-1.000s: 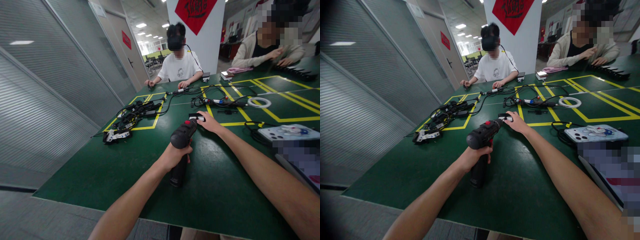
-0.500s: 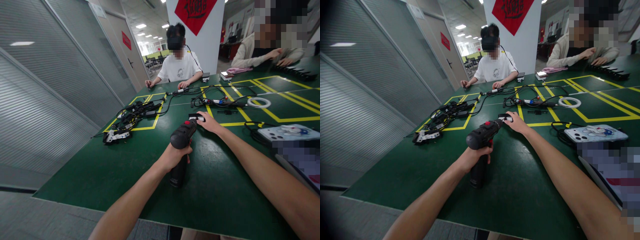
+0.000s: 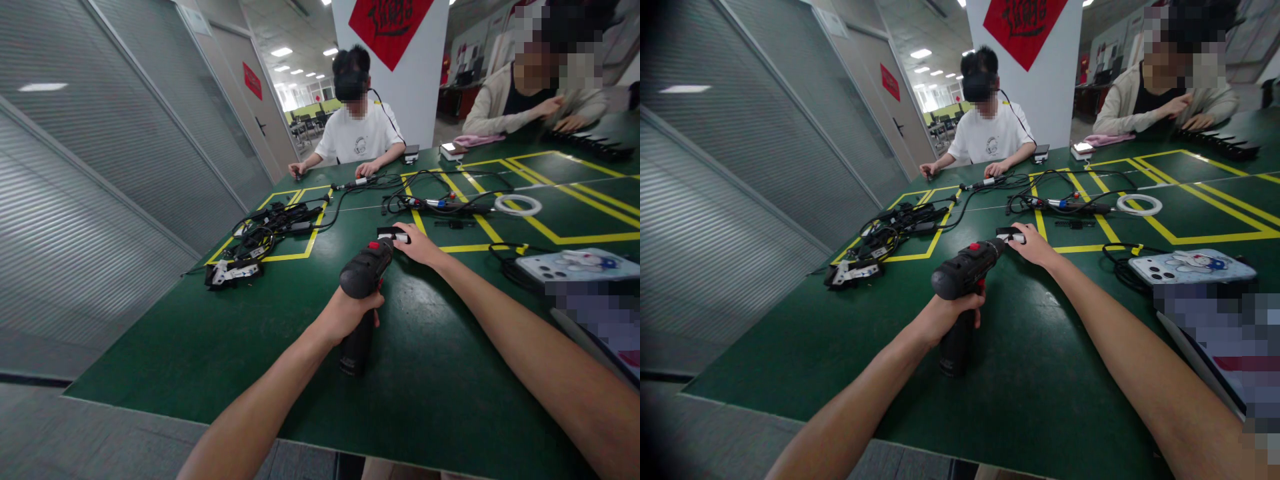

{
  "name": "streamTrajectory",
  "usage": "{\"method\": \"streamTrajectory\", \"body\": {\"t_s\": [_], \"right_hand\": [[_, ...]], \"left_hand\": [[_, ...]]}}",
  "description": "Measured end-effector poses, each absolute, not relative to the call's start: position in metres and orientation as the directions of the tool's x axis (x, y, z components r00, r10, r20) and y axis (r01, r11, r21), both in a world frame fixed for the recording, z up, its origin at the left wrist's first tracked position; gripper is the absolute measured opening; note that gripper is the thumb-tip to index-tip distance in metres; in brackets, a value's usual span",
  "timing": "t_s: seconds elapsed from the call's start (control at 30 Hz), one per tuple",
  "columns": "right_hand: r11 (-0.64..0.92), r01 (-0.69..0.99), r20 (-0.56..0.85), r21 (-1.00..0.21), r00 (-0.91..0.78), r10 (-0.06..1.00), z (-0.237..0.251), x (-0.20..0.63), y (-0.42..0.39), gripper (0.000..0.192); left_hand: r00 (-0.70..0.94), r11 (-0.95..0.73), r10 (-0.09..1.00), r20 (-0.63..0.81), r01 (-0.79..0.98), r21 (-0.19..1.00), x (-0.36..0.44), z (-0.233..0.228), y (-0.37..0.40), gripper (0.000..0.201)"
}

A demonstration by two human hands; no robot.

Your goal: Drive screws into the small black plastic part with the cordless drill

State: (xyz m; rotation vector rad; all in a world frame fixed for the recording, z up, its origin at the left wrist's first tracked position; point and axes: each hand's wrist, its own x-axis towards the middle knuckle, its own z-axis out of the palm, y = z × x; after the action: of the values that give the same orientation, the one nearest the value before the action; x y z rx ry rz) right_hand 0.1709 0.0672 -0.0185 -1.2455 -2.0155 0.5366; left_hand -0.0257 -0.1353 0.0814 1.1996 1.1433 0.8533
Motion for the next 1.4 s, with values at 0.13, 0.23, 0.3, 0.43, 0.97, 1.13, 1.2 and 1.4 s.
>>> {"method": "streamTrajectory", "body": {"t_s": [0.13, 0.23, 0.3, 0.43, 0.97, 1.13, 1.2, 1.4], "right_hand": [[0.454, 0.599, 0.344, -0.660, -0.296, 0.891, -0.0181, 0.1708, 0.0668, 0.049], [0.456, 0.599, 0.351, -0.658, -0.292, 0.890, -0.0182, 0.1706, 0.0662, 0.048], [0.459, 0.597, 0.353, -0.658, -0.294, 0.888, -0.0180, 0.1707, 0.0656, 0.047], [0.458, 0.591, 0.352, -0.664, -0.293, 0.889, -0.0175, 0.1710, 0.0654, 0.049], [0.457, 0.593, 0.349, -0.663, -0.295, 0.890, -0.0176, 0.1704, 0.0659, 0.050], [0.475, 0.579, 0.367, -0.663, -0.302, 0.880, -0.0202, 0.1704, 0.0675, 0.049], [0.480, 0.575, 0.371, -0.663, -0.305, 0.877, -0.0207, 0.1706, 0.0675, 0.048], [0.459, 0.584, 0.353, -0.669, -0.294, 0.888, -0.0208, 0.1702, 0.0683, 0.050]], "left_hand": [[0.246, 0.193, 0.947, -0.206, 0.073, 0.978, -0.0272, 0.0796, -0.1349, 0.020], [0.248, 0.201, 0.945, -0.214, 0.077, 0.977, -0.0275, 0.0798, -0.1350, 0.020], [0.245, 0.200, 0.946, -0.212, 0.072, 0.977, -0.0270, 0.0806, -0.1353, 0.021], [0.243, 0.201, 0.946, -0.214, 0.076, 0.977, -0.0251, 0.0839, -0.1364, 0.020], [0.255, 0.194, 0.944, -0.210, 0.085, 0.977, -0.0252, 0.0847, -0.1367, 0.023], [0.262, 0.177, 0.945, -0.195, 0.091, 0.980, -0.0264, 0.0831, -0.1362, 0.020], [0.257, 0.174, 0.947, -0.192, 0.091, 0.980, -0.0269, 0.0824, -0.1360, 0.020], [0.254, 0.179, 0.948, -0.190, 0.068, 0.982, -0.0270, 0.0807, -0.1358, 0.021]]}}
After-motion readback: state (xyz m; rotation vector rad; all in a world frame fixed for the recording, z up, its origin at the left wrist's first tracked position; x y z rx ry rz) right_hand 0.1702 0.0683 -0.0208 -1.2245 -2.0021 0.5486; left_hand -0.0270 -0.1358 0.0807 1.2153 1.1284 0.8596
